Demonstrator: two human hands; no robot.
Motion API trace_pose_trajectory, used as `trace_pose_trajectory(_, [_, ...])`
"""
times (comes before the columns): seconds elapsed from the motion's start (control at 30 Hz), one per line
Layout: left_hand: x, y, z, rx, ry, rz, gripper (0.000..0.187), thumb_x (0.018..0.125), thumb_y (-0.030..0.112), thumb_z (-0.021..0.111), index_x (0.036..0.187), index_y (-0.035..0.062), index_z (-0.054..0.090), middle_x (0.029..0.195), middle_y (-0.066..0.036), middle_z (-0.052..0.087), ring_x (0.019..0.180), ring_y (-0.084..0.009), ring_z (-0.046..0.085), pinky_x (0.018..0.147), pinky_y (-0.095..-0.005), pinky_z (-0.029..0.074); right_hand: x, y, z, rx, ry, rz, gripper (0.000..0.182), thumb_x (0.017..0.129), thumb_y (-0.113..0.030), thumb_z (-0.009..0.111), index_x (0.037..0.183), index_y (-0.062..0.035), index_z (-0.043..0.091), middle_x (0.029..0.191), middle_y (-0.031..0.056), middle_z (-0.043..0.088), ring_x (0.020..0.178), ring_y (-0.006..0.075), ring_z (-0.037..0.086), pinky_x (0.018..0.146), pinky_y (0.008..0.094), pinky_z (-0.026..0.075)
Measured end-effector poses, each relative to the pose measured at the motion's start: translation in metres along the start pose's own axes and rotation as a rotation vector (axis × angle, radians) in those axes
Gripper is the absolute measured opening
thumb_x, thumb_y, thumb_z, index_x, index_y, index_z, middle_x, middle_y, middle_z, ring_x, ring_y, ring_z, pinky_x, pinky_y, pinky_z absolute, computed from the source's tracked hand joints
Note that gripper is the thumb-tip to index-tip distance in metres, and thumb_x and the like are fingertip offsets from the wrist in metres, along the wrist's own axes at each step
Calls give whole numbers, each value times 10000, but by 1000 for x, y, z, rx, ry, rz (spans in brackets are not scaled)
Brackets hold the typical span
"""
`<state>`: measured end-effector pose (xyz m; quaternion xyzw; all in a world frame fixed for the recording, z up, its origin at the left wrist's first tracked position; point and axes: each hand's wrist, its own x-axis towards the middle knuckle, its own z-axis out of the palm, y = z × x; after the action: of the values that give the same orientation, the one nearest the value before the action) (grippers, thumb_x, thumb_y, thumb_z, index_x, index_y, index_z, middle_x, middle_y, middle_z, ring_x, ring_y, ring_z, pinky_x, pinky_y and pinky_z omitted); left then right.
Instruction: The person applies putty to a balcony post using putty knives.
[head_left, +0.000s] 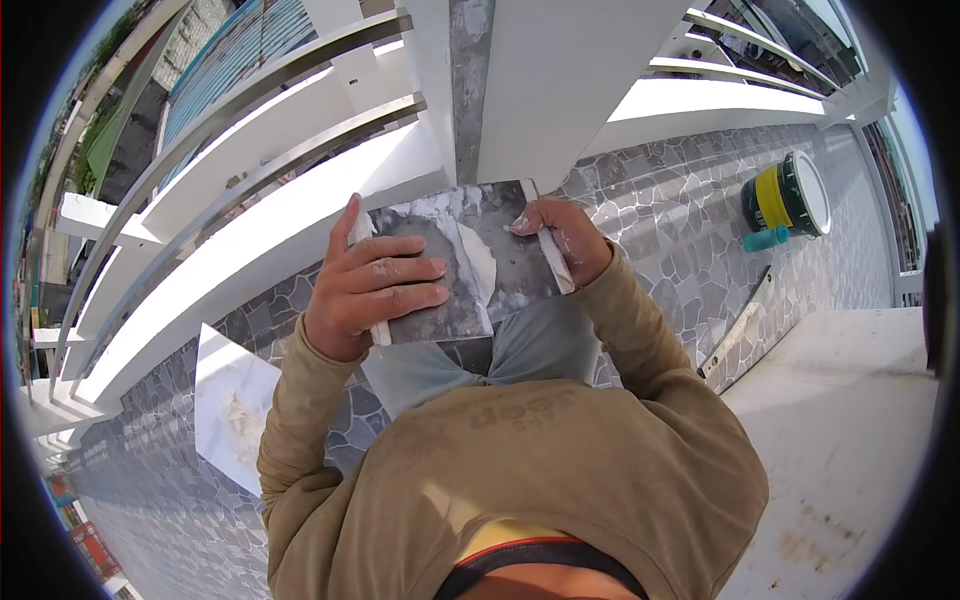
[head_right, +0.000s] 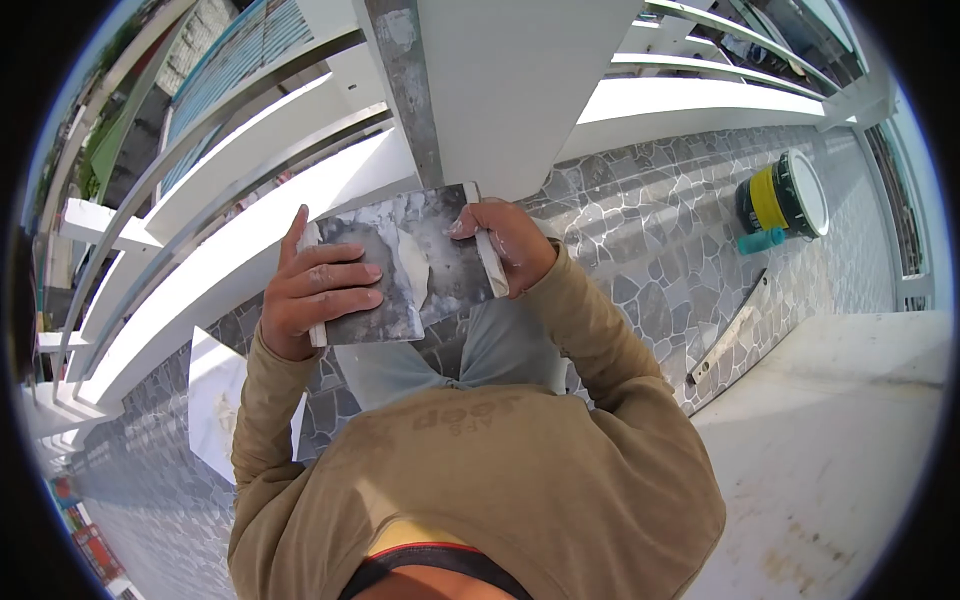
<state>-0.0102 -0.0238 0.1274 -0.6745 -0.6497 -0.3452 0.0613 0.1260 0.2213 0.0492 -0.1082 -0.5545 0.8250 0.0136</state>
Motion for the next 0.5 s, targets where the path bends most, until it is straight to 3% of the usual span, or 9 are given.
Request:
trace_pose_trajectory(0.07, [-4,-4,-9,13,-3,9,229,667,91,710,851,226,695,942,58,678,994,-166,609,1112,-546,151,-7,-10,8,142,106,68,129,764,-56,559,890,-28,550,863,51,561,803,123,546,786,279,470])
trace_pose_trajectory(0.13, [-9,-12,-13,-31,-60,-105,287,646,59,726,879,222,692,927,45,678,972,-190,618,1101,-557,182,-19,-51,28,572,230,241,162,751,-91,547,888,-8,568,821,69,579,742,163,576,738,301,507])
trace_pose_trajectory(0.23, [1,-24,-19,-357,438,-358,212,797,59,661,1001,116,652,966,-27,667,932,-166,614,944,-387,408,-19,-20,-19,440,279,80,177,722,-94,536,858,9,587,796,77,592,713,184,584,713,312,515])
trace_pose_trajectory(0.27, [10,-19,-30,-502,643,-459,187,855,72,625,1043,73,632,974,-50,659,915,-148,604,864,-311,462,-19,-15,-23,452,286,141,181,715,-89,534,857,11,587,797,74,592,715,183,583,723,305,510])
trace_pose_trajectory(0.33, [49,-21,-64,-469,837,-304,209,913,108,570,1099,14,594,966,-60,640,902,-112,567,764,-226,457,-20,4,-35,411,299,188,197,708,-83,534,869,15,593,797,74,598,721,184,585,735,303,503])
trace_pose_trajectory(0.4, [88,-30,-100,-200,969,-78,207,916,91,562,1100,4,598,926,-46,629,876,-96,557,762,-226,459,-22,18,-47,430,253,239,185,719,-81,537,867,16,590,819,92,607,734,195,595,744,311,509])
trace_pose_trajectory(0.47, [127,-37,-132,-149,1039,7,316,896,142,603,1149,-45,572,978,-82,645,888,-143,593,803,-258,472,-31,25,-54,418,261,217,193,731,-78,528,883,25,587,849,105,607,742,212,602,763,325,515])
trace_pose_trajectory(0.5, [148,-58,-148,-42,1008,198,306,902,120,580,1186,6,566,1013,-87,651,898,-168,616,820,-280,490,-35,29,-59,422,262,168,198,731,-72,516,890,27,582,854,108,605,746,218,603,768,332,517])
